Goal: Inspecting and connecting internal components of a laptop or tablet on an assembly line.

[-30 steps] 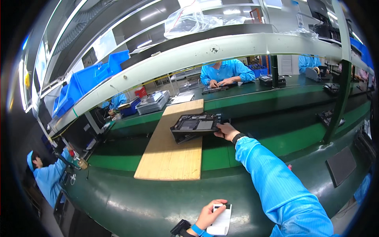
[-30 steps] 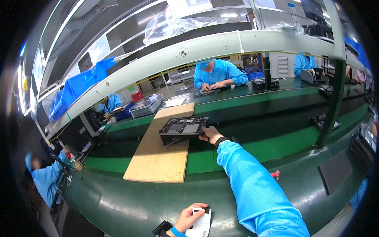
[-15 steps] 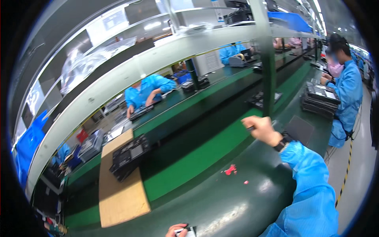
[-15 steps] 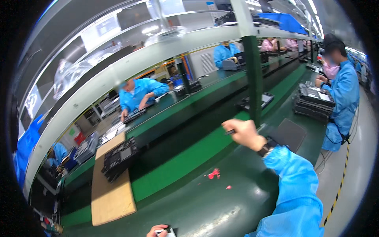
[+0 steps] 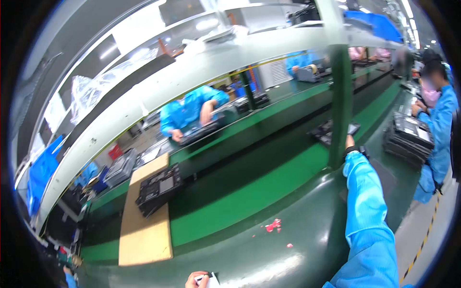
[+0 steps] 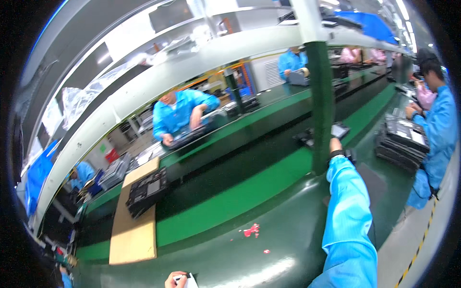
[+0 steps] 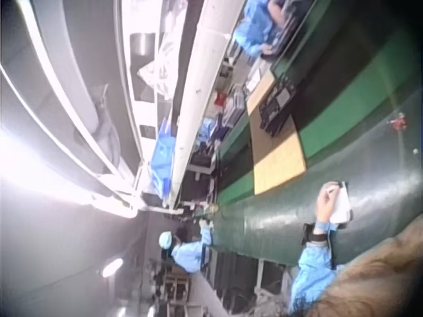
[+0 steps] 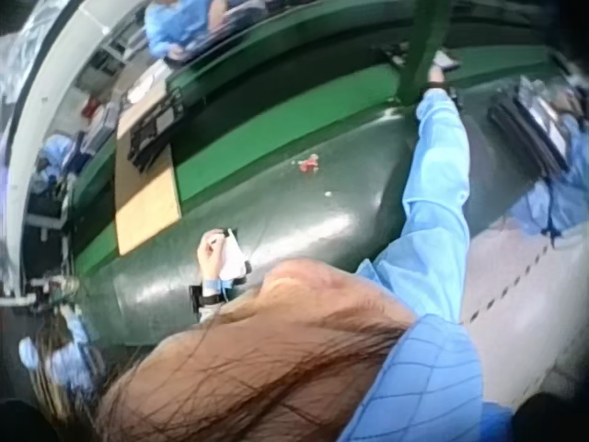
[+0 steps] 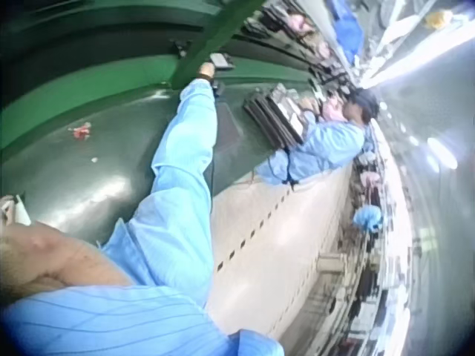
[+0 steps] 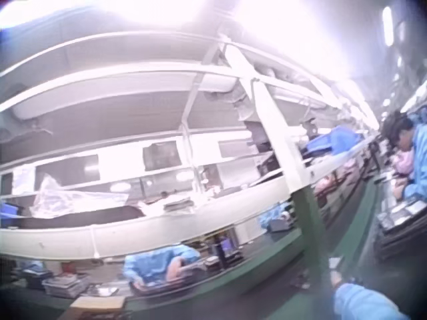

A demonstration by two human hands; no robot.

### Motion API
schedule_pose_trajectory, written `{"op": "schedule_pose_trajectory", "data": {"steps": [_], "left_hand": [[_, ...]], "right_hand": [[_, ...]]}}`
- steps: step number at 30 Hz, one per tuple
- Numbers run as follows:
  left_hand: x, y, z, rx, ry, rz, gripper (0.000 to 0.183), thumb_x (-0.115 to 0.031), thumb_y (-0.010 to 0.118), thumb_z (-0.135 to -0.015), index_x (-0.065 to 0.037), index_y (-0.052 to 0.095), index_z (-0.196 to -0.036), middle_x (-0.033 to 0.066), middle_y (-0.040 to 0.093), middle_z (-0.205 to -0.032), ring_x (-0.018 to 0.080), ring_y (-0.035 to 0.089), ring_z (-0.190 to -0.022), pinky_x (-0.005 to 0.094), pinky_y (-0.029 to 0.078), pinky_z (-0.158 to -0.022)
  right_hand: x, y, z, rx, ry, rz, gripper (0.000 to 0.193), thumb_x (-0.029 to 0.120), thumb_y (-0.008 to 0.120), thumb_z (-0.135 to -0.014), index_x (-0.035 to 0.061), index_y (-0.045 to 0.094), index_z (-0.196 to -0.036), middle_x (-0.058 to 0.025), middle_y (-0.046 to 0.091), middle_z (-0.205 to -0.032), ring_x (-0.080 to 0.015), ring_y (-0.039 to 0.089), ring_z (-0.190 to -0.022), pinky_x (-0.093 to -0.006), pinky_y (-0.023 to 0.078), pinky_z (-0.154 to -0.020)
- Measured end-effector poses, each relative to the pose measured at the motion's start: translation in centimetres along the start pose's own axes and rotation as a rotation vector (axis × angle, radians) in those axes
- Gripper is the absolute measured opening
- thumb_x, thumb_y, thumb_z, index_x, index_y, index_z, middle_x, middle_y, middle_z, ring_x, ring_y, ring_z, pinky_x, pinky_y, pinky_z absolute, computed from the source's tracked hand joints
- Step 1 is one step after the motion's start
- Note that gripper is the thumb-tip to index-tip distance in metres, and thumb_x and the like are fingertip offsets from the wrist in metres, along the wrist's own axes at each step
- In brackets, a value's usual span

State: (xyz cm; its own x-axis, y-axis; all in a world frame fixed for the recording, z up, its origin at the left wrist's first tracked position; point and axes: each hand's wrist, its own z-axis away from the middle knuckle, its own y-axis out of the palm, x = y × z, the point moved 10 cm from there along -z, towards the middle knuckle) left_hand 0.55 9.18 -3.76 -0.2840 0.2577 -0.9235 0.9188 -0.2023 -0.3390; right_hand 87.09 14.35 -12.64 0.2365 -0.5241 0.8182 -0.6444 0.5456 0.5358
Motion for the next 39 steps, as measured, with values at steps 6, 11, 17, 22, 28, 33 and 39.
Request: {"op": "schedule_pose_trajectory", "data": {"steps": [6,11,17,22,28,33,39], "left_hand": [[-0.1,0.2,-0.2,-0.043,-0.027,-0.01,0.008,-0.004,0.057,-0.08,0.0,0.058,-0.086,0.0047,0.06,-0.093,0.0103,0.052,-0.081,0.022,0.042,-0.072],[0.5,0.2,-0.6,-0.039,-0.062,0.013,0.006,-0.005,0.057,-0.08,-0.001,0.058,-0.085,0.0035,0.059,-0.092,0.0095,0.051,-0.081,0.022,0.042,-0.071],[0.9,-0.4,0.6,-0.136,-0.079,0.119,0.005,-0.006,0.058,-0.08,-0.002,0.059,-0.084,0.004,0.058,-0.096,0.0093,0.051,-0.082,0.0214,0.042,-0.07],[2.8,1.3,1.0,-0.045,-0.253,0.327,0.012,-0.008,0.057,-0.082,-0.003,0.058,-0.093,-0.0006,0.057,-0.084,0.0071,0.051,-0.076,0.0195,0.042,-0.066],[-2.9,10.9,2.7,0.425,-0.108,0.494,0.006,-0.008,0.054,-0.083,-0.004,0.057,-0.087,0.0056,0.055,-0.1,0.0105,0.05,-0.088,0.0241,0.041,-0.075],[-8.5,19.4,8.1,0.844,-0.183,0.751,0.009,-0.014,0.057,-0.085,-0.006,0.055,-0.088,0.017,0.047,-0.121,0.0239,0.047,-0.108,0.0396,0.039,-0.091],[-8.2,23.4,9.3,0.787,-0.308,0.939,0.013,-0.007,0.052,-0.086,-0.006,0.052,-0.1,0.008,0.035,-0.134,0.0233,0.042,-0.118,0.0341,0.035,-0.096]], "right_hand": [[2.8,4.9,1.3,0.129,-0.095,0.459,0.026,0.014,0.048,-0.086,-0.0037,0.057,-0.103,-0.0097,0.063,-0.093,-0.0217,0.058,-0.083,-0.0327,0.045,-0.072],[5.9,4.8,2.3,0.161,-0.313,0.929,0.025,0.012,0.048,-0.086,-0.0029,0.056,-0.104,-0.0101,0.062,-0.098,-0.0212,0.057,-0.089,-0.0319,0.045,-0.077],[10.0,5.1,5.4,0.047,-0.423,0.797,0.019,-0.001,0.051,-0.078,-0.0021,0.057,-0.096,-0.0029,0.058,-0.076,-0.015,0.051,-0.063,-0.0294,0.043,-0.055],[20.9,-0.3,5.9,-0.287,-0.166,0.918,0.026,0.015,0.057,-0.074,-0.0058,0.051,-0.089,-0.0072,0.051,-0.066,-0.0133,0.044,-0.05,-0.0311,0.033,-0.04],[32.6,5.5,20.9,-0.354,-0.406,1.131,0.042,0.01,0.053,-0.075,-0.0069,0.047,-0.113,-0.0126,0.059,-0.095,-0.0168,0.055,-0.084,-0.0269,0.043,-0.076],[28.1,10.5,37.9,-0.139,-0.268,0.508,0.03,0.005,0.047,-0.081,-0.0016,0.052,-0.11,-0.0039,0.058,-0.1,-0.0111,0.054,-0.087,-0.0261,0.042,-0.079],[13.8,17.7,52.4,-0.29,0.302,0.076,0.025,0.004,0.05,-0.078,-0.0038,0.052,-0.102,-0.0087,0.058,-0.095,-0.018,0.057,-0.086,-0.0317,0.047,-0.076]]}}
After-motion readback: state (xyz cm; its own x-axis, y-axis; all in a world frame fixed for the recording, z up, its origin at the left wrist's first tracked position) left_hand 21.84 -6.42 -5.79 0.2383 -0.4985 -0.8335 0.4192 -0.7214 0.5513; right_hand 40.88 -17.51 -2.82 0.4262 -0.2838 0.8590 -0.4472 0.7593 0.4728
